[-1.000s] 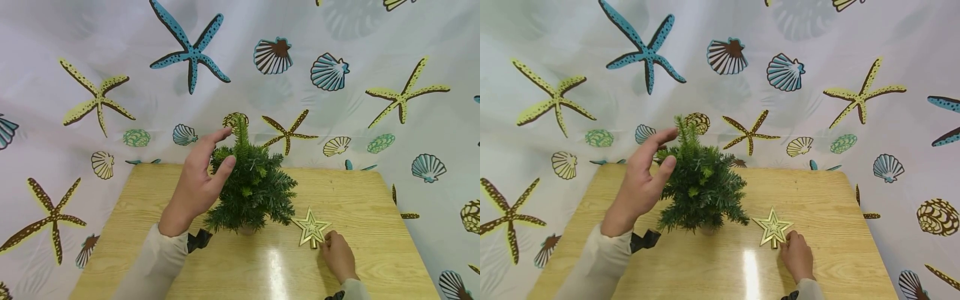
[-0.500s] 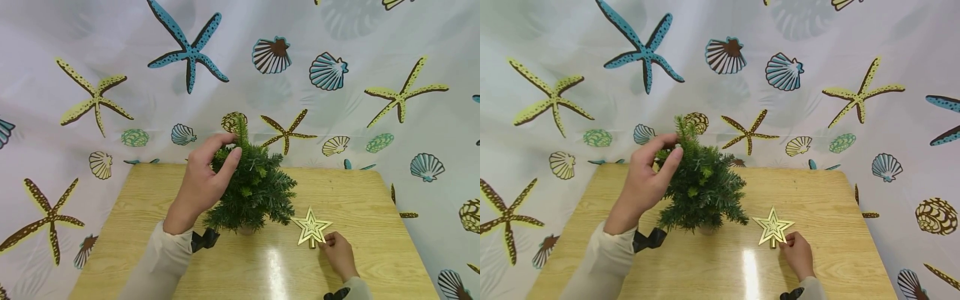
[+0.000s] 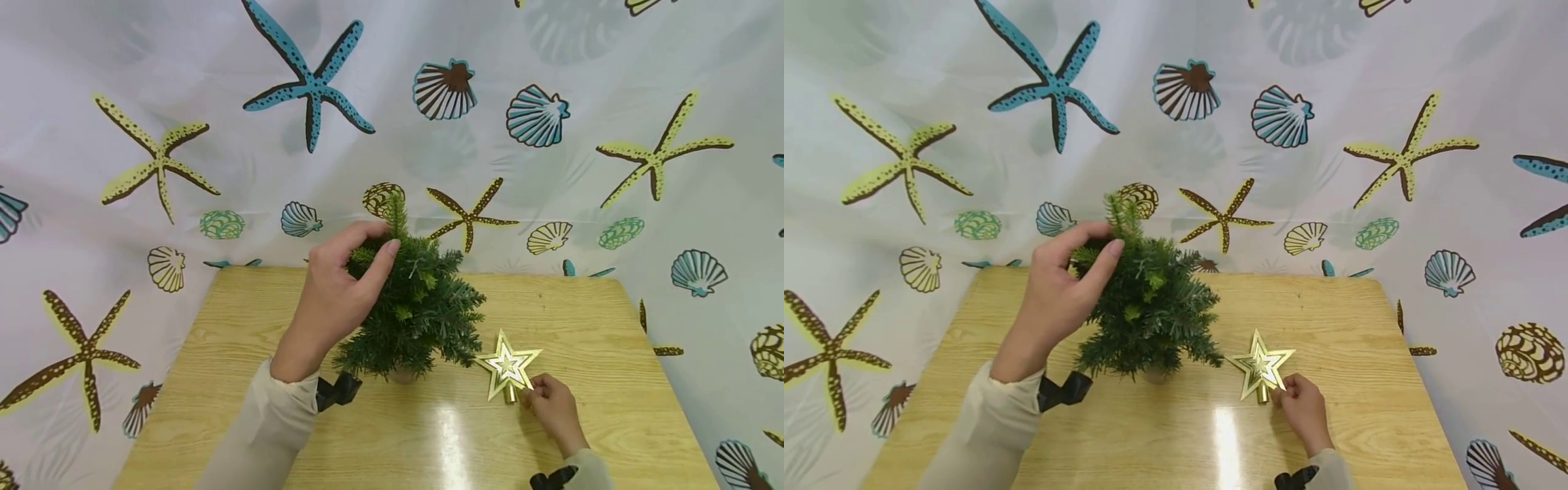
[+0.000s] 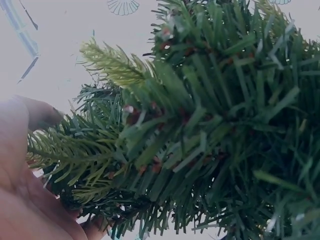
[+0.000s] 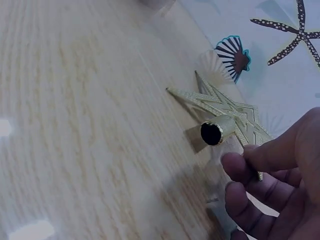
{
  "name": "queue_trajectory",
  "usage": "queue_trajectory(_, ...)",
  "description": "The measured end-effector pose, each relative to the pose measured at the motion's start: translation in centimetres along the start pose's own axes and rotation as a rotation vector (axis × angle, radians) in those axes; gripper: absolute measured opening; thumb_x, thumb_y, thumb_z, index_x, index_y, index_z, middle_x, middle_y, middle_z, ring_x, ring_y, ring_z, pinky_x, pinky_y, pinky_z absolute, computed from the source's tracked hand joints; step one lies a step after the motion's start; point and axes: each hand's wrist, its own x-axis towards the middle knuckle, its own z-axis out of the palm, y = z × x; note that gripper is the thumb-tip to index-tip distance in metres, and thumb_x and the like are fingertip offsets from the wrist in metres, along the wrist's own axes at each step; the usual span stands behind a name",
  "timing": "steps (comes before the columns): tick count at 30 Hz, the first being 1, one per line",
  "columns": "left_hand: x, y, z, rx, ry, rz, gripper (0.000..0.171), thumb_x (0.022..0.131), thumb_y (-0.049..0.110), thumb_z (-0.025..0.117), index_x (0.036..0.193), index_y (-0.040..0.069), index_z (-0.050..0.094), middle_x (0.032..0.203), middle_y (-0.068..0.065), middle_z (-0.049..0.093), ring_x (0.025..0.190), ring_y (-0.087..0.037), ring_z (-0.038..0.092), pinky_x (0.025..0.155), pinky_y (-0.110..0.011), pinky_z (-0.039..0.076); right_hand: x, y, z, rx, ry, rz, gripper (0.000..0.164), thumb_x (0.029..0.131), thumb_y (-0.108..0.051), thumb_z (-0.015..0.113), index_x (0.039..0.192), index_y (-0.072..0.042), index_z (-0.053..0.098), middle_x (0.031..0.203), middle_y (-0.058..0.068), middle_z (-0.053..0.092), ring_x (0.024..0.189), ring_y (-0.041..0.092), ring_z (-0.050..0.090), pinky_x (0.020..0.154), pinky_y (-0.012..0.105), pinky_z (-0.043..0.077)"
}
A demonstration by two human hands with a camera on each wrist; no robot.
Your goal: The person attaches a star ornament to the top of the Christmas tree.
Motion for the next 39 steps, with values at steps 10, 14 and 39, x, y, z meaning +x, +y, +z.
queue_trajectory(10,0.0,-0.2,-0.3,0.03,0.017,-0.027,0.021,0.104,0.01,0.064,0.12,0.001,0.073,0.125,-0.011,0.071,0.122,-0.021,0.064,0.104,-0.042,0.049,0.3,-1.5,-0.9,0.294,-0.072,0.027,0.014,0.105,-0.001,0.056,0.112,0.011,0.057,0.084,0.016,0.074,0.082,0.023,0.072,0.079,0.031,0.059)
queue_trajectory(14,-0.1,-0.2,-0.3,0.029,0.013,-0.021,0.02,0.102,0.01,0.067,0.119,0.001,0.073,0.124,-0.011,0.072,0.12,-0.021,0.065,0.103,-0.041,0.049,0.1,-2.6,-1.5,0.305,-0.097,-0.022,0.016,0.106,-0.003,0.057,0.118,0.007,0.053,0.091,0.017,0.076,0.082,0.025,0.069,0.08,0.034,0.056)
queue_trajectory(39,0.0,-0.1,0.5,0.122,0.033,0.056,0.008,0.1,0.007,0.069,0.104,0.005,0.076,0.103,-0.007,0.073,0.097,-0.018,0.069,0.087,-0.039,0.054,-2.4,-13.8,-8.3,0.316,0.091,-0.511,0.016,0.108,-0.007,0.056,0.111,0.008,0.057,0.086,0.013,0.076,0.073,0.021,0.065,0.07,0.026,0.05)
